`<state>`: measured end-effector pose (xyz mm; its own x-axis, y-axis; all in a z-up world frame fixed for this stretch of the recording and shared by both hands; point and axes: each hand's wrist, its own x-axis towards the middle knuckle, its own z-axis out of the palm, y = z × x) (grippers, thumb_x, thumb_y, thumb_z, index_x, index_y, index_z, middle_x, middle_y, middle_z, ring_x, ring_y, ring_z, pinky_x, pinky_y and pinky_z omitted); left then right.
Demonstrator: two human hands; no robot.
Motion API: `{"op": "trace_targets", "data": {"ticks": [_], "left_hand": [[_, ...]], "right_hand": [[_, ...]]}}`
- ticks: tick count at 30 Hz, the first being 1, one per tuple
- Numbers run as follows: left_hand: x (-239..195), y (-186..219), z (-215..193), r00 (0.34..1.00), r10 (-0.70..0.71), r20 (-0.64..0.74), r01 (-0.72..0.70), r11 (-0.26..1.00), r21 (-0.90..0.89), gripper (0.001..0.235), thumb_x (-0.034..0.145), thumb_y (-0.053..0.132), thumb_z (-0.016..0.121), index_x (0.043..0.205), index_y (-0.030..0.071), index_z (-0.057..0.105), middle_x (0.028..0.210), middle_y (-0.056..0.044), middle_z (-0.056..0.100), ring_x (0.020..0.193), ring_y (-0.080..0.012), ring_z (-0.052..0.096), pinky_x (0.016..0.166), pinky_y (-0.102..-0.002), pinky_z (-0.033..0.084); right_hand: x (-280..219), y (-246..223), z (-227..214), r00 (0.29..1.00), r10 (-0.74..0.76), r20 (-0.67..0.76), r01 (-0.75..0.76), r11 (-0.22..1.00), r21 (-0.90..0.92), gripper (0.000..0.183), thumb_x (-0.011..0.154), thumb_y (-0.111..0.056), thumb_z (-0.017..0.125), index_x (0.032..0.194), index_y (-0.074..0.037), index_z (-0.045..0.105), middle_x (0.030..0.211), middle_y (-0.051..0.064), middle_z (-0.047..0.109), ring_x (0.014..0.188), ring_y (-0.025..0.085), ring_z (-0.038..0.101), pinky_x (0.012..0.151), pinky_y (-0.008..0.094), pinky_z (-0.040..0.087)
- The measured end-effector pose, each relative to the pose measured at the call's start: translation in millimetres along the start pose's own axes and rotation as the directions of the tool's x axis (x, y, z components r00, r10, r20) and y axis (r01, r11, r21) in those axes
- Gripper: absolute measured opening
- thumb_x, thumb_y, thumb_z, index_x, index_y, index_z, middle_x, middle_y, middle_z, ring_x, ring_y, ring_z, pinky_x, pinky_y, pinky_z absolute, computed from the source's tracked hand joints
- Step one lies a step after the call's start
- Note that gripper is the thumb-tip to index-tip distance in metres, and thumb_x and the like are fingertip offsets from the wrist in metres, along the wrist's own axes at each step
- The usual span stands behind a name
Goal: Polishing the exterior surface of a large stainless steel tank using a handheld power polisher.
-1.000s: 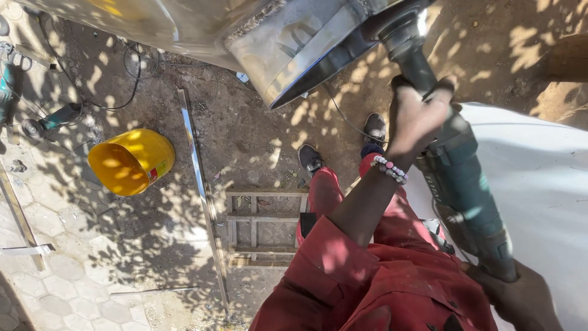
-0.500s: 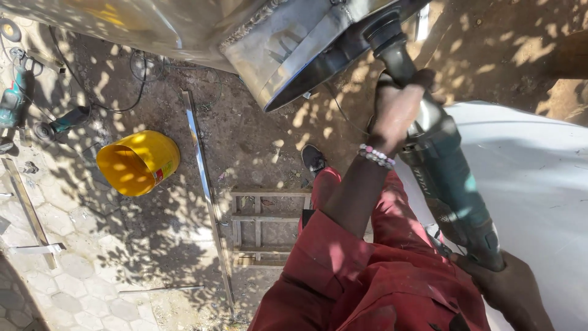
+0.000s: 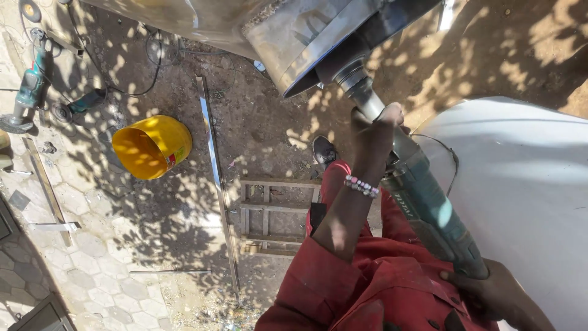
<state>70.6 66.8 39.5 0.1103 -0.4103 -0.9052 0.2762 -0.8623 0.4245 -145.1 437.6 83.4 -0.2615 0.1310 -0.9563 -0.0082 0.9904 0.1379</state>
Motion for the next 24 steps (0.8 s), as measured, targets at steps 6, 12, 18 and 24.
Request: {"op": "trace_targets", "data": {"ticks": [6,12,18,24], "left_hand": [[90.8,-68.9,17.0,0.997,0.052,0.053,-0.043,0.986,-0.163,0.072,0.087,0.011,0.081,0.155,0.014,0.058,0.140,-0.007,0.077,0.110,-0.0207,0.076,0.099,-0.029,0.071],[67.1,-48.1,33.5,0.983,0.146,0.113,-0.158,0.982,0.106,0.046,0.099,0.029,0.091,0.127,-0.004,0.075,0.099,-0.020,0.089,0.078,-0.0252,0.080,0.069,-0.042,0.064],[1.6,5.3,-50.9,0.981,0.157,-0.113,-0.127,0.963,0.237,0.032,0.096,0.025,0.100,0.119,0.008,0.084,0.098,-0.008,0.086,0.073,-0.0180,0.073,0.062,-0.037,0.056],[-108.8,78.8,-50.2,0.984,0.135,-0.118,-0.114,0.979,0.171,0.036,0.097,0.005,0.087,0.131,0.003,0.074,0.095,-0.019,0.088,0.078,-0.0280,0.084,0.072,-0.043,0.070]], "right_hand": [[2.8,-9.8,5.2,0.999,-0.046,0.006,0.046,0.997,-0.056,0.051,0.084,-0.019,0.120,0.089,0.008,0.077,0.075,0.028,0.074,0.065,0.041,0.063,0.060,0.054,0.047],[16.3,-22.1,6.1,0.997,-0.061,-0.052,0.062,0.998,0.012,0.056,0.084,-0.024,0.118,0.085,0.004,0.069,0.068,0.025,0.065,0.058,0.036,0.051,0.054,0.052,0.039],[27.7,2.0,40.8,0.963,-0.137,0.232,0.136,0.991,0.020,0.053,0.085,-0.012,0.120,0.085,0.002,0.069,0.069,0.015,0.057,0.061,0.031,0.051,0.055,0.049,0.038],[-36.3,-35.3,37.9,0.923,-0.041,0.383,0.092,0.989,-0.116,0.052,0.083,-0.007,0.113,0.133,0.003,0.104,0.111,0.025,0.104,0.100,0.038,0.090,0.094,0.048,0.066]]}}
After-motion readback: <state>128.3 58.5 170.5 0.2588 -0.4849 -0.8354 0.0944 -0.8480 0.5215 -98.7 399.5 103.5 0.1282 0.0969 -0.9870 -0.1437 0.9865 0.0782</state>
